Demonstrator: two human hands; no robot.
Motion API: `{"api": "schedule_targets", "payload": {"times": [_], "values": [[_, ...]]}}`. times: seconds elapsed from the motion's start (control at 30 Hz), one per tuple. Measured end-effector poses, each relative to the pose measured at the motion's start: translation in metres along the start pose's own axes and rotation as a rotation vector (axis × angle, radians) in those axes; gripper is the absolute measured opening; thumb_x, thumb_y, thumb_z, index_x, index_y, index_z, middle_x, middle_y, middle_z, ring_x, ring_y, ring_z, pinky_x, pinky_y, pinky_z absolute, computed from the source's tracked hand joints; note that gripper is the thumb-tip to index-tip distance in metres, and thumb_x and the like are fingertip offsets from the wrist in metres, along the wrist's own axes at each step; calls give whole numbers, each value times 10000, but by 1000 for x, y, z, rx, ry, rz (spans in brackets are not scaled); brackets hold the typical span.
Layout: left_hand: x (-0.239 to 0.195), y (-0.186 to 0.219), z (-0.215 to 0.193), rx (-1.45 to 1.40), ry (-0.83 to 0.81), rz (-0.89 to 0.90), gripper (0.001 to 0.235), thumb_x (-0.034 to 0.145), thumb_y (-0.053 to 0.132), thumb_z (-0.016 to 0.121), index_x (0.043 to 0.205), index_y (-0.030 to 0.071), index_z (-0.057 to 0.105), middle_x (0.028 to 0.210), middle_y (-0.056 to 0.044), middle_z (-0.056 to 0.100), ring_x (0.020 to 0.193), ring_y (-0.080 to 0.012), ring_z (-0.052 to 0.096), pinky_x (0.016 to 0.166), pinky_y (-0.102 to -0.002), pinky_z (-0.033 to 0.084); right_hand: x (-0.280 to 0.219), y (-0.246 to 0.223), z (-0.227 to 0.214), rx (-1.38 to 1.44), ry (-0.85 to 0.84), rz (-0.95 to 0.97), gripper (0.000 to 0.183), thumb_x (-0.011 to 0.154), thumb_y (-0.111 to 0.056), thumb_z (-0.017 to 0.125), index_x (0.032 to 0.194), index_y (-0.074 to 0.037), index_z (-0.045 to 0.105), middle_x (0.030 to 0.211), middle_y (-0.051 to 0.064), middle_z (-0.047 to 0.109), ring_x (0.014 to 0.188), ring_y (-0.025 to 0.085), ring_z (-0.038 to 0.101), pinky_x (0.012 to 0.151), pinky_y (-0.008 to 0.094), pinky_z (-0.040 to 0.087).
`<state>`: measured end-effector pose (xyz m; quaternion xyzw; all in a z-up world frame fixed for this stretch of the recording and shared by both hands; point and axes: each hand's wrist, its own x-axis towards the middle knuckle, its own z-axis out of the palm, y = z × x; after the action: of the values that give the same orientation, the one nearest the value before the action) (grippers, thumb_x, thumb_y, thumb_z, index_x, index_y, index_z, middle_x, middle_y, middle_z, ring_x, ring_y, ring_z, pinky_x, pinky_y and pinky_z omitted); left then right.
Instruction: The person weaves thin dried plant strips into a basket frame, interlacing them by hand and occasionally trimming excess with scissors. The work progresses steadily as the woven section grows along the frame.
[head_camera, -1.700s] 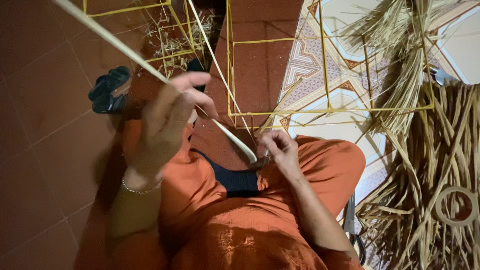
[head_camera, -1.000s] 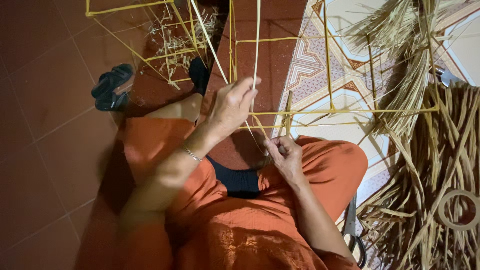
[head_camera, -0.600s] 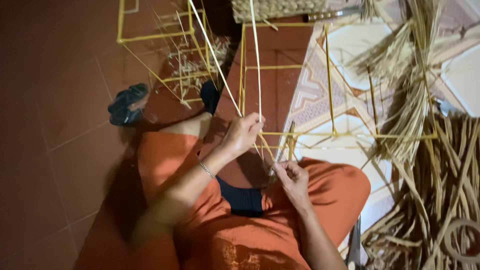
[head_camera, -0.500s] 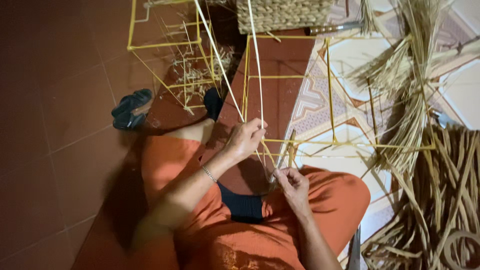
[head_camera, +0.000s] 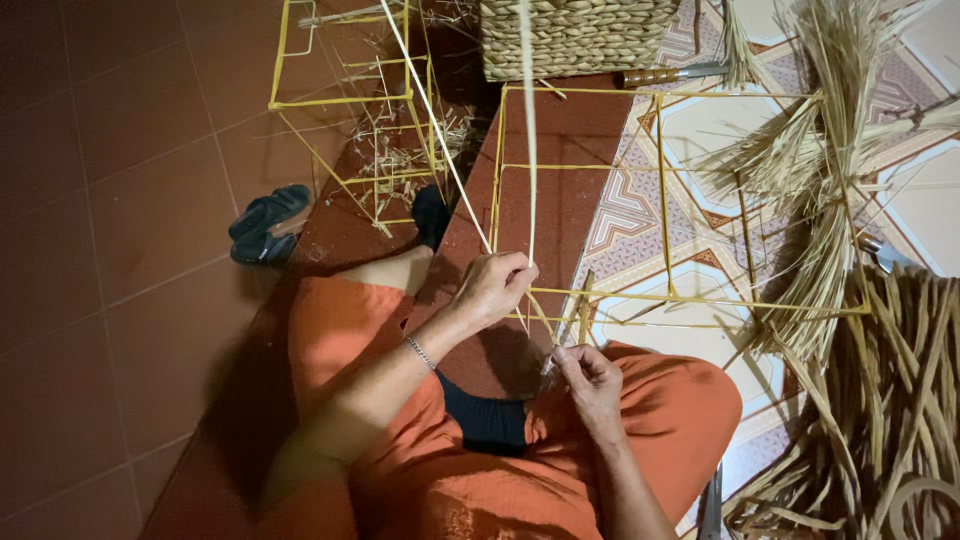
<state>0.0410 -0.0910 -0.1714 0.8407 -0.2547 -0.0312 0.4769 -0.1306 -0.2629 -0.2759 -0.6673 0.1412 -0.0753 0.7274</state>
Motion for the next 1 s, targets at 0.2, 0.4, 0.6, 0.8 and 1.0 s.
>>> {"api": "schedule_targets", "payload": {"times": [0.2,0.4,0.6,0.8,1.0], "values": [[0,4,-3,-85,-18,-63,178,939,168,666,1080,60,667,730,-66,718,651,-128,682,573,-322,535,-1,-5,-6,-16,39,-37,268,1026,-152,690,790,-25,673,731,-69,587,677,26,491,608,211,409],[0,-3,-3,-72,-59,-63,125,1031,167,600,999,51,631,728,-63,699,641,-127,688,553,-328,519,3,-30,-27,246,60,68,195,1007,-172,651,850,-58,662,796,-12,670,707,63,542,688,238,432],[-5,7,-11,-91,18,147,80,1021,133,640,1010,54,630,791,-91,711,692,-172,711,592,-350,534,9,-72,-39,770,-228,-52,305,1014,-291,712,831,-93,569,760,46,610,757,224,565,778,413,489],[-7,21,-19,-98,-69,51,114,1002,110,629,1087,39,599,649,-75,628,565,-159,617,557,-332,469,15,-123,-73,620,-275,-43,272,1034,-295,719,993,-31,666,791,89,656,797,225,600,777,401,474],[-8,17,-16,-99,-42,87,76,1010,95,649,1057,46,614,662,-105,625,579,-173,623,554,-342,471,29,-164,-81,585,-372,-104,249,1114,-224,698,1024,8,712,968,205,732,830,260,688,772,382,549]]}}
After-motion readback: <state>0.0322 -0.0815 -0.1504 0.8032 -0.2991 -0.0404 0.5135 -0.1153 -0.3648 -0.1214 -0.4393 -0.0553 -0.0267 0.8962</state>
